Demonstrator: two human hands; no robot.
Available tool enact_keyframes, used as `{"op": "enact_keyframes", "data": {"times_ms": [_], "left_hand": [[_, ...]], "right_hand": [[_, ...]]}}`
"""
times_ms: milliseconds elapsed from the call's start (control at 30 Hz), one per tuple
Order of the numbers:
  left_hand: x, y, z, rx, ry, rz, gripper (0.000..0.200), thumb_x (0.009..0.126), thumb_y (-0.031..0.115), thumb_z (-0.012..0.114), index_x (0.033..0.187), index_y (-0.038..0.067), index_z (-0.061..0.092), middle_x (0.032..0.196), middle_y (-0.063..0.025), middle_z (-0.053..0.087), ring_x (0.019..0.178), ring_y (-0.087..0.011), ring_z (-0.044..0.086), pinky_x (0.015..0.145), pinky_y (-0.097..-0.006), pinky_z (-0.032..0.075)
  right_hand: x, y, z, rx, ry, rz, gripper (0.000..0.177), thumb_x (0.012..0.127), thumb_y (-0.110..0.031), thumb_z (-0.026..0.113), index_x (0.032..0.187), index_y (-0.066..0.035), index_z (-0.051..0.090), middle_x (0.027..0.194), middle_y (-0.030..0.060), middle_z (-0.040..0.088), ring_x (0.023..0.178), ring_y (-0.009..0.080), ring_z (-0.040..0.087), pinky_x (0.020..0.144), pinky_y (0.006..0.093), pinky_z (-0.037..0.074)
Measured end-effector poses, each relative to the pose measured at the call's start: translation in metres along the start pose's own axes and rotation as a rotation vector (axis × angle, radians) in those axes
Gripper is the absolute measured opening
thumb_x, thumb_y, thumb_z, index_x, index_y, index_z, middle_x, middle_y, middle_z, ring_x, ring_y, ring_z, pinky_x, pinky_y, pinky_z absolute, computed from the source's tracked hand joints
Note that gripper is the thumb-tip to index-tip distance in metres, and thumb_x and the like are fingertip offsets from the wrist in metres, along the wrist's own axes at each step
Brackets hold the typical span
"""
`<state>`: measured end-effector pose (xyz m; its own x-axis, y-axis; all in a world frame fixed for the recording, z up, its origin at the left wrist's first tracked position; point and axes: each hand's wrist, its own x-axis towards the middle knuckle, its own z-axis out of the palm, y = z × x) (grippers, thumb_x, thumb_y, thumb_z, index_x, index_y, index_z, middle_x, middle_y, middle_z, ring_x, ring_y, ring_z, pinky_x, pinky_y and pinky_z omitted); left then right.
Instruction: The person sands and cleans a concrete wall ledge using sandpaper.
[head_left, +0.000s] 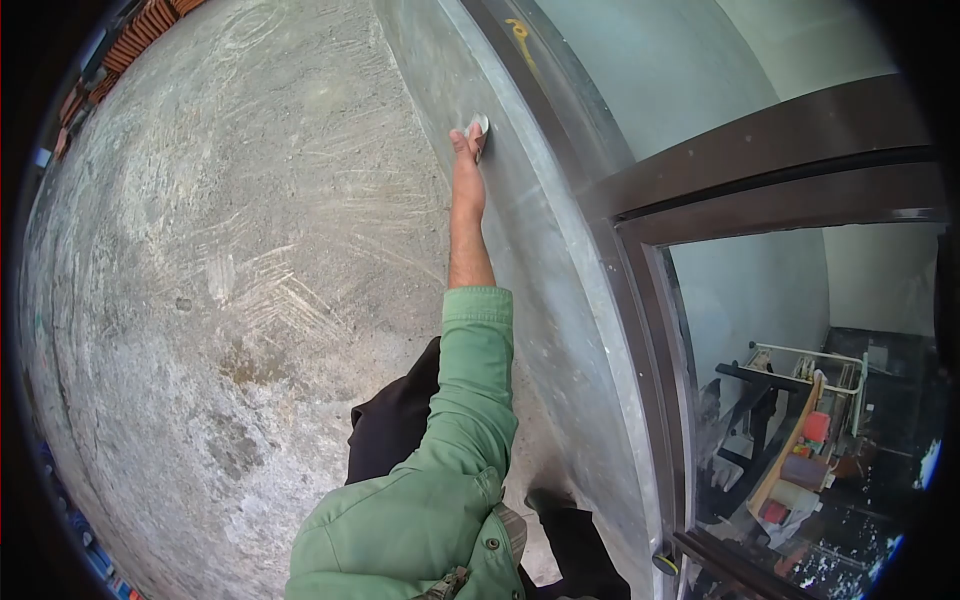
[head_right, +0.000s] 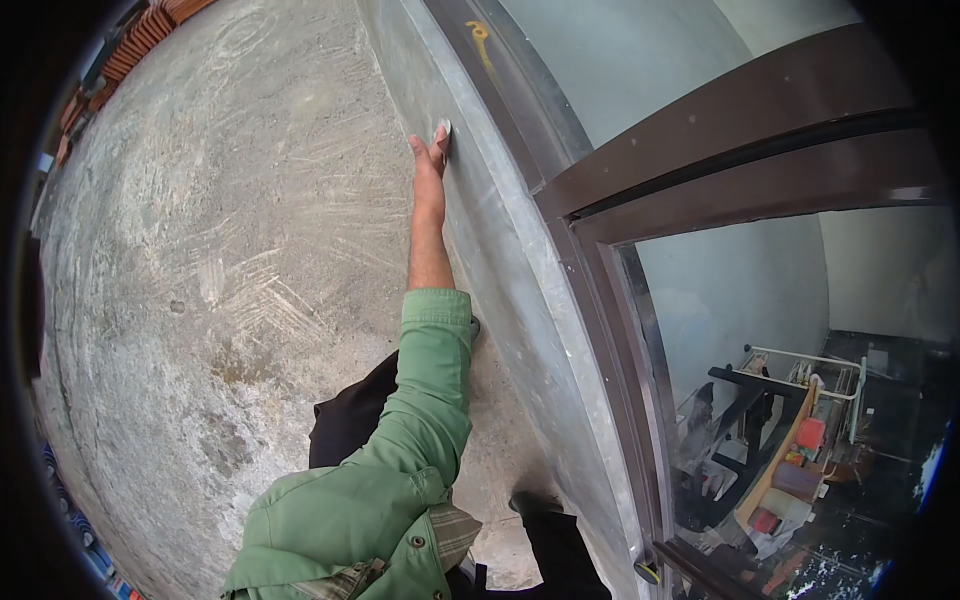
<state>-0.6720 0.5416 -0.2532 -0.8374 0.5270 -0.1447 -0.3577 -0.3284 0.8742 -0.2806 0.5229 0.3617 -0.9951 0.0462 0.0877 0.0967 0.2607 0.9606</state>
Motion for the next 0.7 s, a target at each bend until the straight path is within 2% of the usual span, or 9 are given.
{"op": "enact_keyframes", "data": {"times_ms": [67,100,233,333,400,467,567,700], "left_hand": [[-0.045,-0.021,0.011,0.028,0.057,0.016,0.089,0.094,0.071,0.011,0.147,0.003,0.035,0.149,-0.0148,0.04,0.139,-0.0295,0.035,0.116,-0.0366,0.021],[-0.057,-0.018,0.02,0.03,0.061,0.035,0.089,0.094,0.071,0.011,0.147,0.003,0.035,0.149,-0.0148,0.04,0.139,-0.0295,0.035,0.116,-0.0366,0.021],[-0.093,0.007,0.071,0.244,0.285,0.087,0.082,0.097,0.066,0.011,0.149,0.006,0.031,0.154,-0.016,0.031,0.145,-0.0296,0.024,0.117,-0.0359,0.016],[-0.013,0.02,0.051,0.081,0.216,0.02,0.092,0.094,0.07,0.012,0.148,-0.004,0.025,0.155,-0.0191,0.025,0.144,-0.0275,0.024,0.118,-0.035,0.015],[0.05,0.018,0.037,0.109,0.246,0.091,0.09,0.096,0.068,0.015,0.146,-0.005,0.029,0.153,-0.0214,0.028,0.144,-0.0313,0.023,0.118,-0.0341,0.016],[0.069,0.023,0.023,0.089,0.189,0.129,0.086,0.097,0.065,0.015,0.147,-0.004,0.028,0.154,-0.0202,0.027,0.145,-0.0305,0.021,0.118,-0.0343,0.015],[0.026,0.02,0.025,0.086,0.093,0.162,0.08,0.099,0.06,0.016,0.148,-0.002,0.026,0.156,-0.0184,0.024,0.146,-0.0293,0.019,0.118,-0.0346,0.014],[-0.079,-0.016,0.055,0.183,0.1,0.187,0.072,0.102,0.054,0.017,0.15,0.0,0.023,0.157,-0.016,0.021,0.147,-0.0276,0.016,0.119,-0.035,0.012]], "right_hand": [[-0.002,-0.002,0.003,0.009,-0.007,-0.002,0.062,0.097,-0.057,0.04,0.134,-0.007,0.048,0.142,0.019,0.042,0.133,0.0428,0.037,0.106,0.0554,0.032],[-0.007,-0.001,0.005,0.008,-0.008,0.0,0.062,0.097,-0.057,0.04,0.134,-0.007,0.048,0.142,0.019,0.042,0.133,0.0428,0.037,0.106,0.0554,0.032],[-0.03,0.015,0.011,-0.042,-0.043,0.002,0.063,0.097,-0.057,0.041,0.134,-0.007,0.048,0.142,0.0188,0.042,0.133,0.0428,0.037,0.106,0.0551,0.032],[-0.02,0.023,0.011,-0.055,-0.047,0.005,0.063,0.097,-0.057,0.041,0.134,-0.008,0.048,0.143,0.0187,0.042,0.133,0.0428,0.037,0.106,0.0549,0.032],[-0.02,0.029,0.015,-0.054,-0.057,0.005,0.063,0.097,-0.057,0.041,0.134,-0.008,0.048,0.143,0.0186,0.042,0.133,0.0428,0.037,0.106,0.0548,0.032],[-0.021,0.034,0.02,-0.076,-0.069,-0.011,0.063,0.096,-0.057,0.041,0.135,-0.008,0.048,0.143,0.0185,0.042,0.133,0.0428,0.037,0.106,0.0547,0.032],[-0.029,0.04,0.021,-0.097,-0.075,-0.003,0.063,0.096,-0.057,0.041,0.135,-0.008,0.048,0.143,0.0184,0.042,0.133,0.0428,0.037,0.106,0.0545,0.032],[-0.036,0.049,0.026,-0.06,-0.006,-0.025,0.063,0.094,-0.059,0.047,0.135,-0.012,0.051,0.145,0.0145,0.042,0.136,0.038,0.034,0.108,0.0511,0.03]]}}
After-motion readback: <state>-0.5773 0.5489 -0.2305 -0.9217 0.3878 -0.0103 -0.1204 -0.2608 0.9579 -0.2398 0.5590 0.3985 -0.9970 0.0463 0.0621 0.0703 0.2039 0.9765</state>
